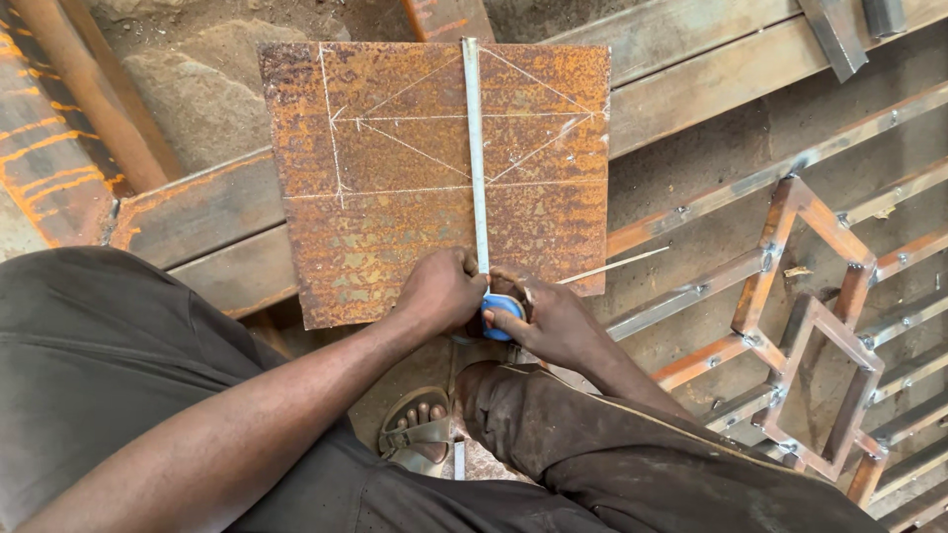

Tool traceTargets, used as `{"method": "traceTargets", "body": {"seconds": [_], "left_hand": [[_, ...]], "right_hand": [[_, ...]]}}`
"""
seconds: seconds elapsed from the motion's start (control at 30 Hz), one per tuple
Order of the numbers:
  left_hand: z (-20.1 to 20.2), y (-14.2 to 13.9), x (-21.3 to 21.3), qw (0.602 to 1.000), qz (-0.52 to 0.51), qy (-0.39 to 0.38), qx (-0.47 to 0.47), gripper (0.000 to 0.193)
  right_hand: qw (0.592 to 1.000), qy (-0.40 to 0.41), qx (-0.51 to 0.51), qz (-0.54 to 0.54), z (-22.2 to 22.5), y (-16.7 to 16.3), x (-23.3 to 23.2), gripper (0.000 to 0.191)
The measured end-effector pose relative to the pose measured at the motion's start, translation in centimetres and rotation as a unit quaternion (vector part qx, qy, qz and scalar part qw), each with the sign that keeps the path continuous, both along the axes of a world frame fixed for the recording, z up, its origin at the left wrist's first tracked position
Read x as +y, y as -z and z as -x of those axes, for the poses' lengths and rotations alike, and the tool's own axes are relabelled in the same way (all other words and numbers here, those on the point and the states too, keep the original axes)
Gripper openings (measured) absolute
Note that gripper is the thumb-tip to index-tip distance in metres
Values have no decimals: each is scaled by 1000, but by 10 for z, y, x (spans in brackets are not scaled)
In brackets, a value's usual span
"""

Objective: The person sits on the ground of a metal workshop and marks layout lines on a rusty square metal plate with chalk. They measure with a folding ruler and a tape measure, use a wooden stick and a straight edge as guides to draw diagonal and diamond-shaped chalk lines, and check the lines with a metal square before setting the plate aside.

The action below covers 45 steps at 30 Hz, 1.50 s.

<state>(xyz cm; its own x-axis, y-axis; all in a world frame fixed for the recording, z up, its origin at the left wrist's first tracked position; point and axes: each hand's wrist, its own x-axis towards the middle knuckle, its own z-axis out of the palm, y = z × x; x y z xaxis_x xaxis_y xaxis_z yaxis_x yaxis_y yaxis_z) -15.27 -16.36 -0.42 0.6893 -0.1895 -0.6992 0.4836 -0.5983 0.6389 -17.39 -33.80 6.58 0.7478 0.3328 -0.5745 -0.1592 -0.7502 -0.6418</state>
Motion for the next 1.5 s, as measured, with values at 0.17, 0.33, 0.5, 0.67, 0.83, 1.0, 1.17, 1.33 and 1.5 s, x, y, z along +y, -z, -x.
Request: {"method": "traceTargets", "body": {"seconds": [0.17,0.33,0.5,0.67,0.83,1.0,1.17,1.33,1.5], "left_hand": [[-4,-8,-1,999,-5,1,37,25],[-8,-14,0,997,-42,63,24,29],[-10,-17,2,995,-49,84,17,36],[-9,-17,4,995,-52,88,5,39],[-10,-17,6,994,-46,94,-9,40],[-9,-15,6,994,-46,96,-3,39],[-9,-12,6,994,-46,102,-9,39],[-9,-12,6,993,-47,104,-5,39],[-9,-14,7,993,-48,105,2,39]], "right_hand": [[997,3,33,64,-2,-5,2,54],[998,3,38,48,1,-6,4,52],[998,15,51,34,-1,-8,5,49],[996,15,62,54,0,-10,7,48],[998,1,44,33,0,-8,7,46],[998,-7,44,45,1,-5,7,49],[998,0,42,41,2,-6,6,49],[997,-2,53,52,2,-5,6,50],[998,-9,41,49,3,-4,5,51]]}}
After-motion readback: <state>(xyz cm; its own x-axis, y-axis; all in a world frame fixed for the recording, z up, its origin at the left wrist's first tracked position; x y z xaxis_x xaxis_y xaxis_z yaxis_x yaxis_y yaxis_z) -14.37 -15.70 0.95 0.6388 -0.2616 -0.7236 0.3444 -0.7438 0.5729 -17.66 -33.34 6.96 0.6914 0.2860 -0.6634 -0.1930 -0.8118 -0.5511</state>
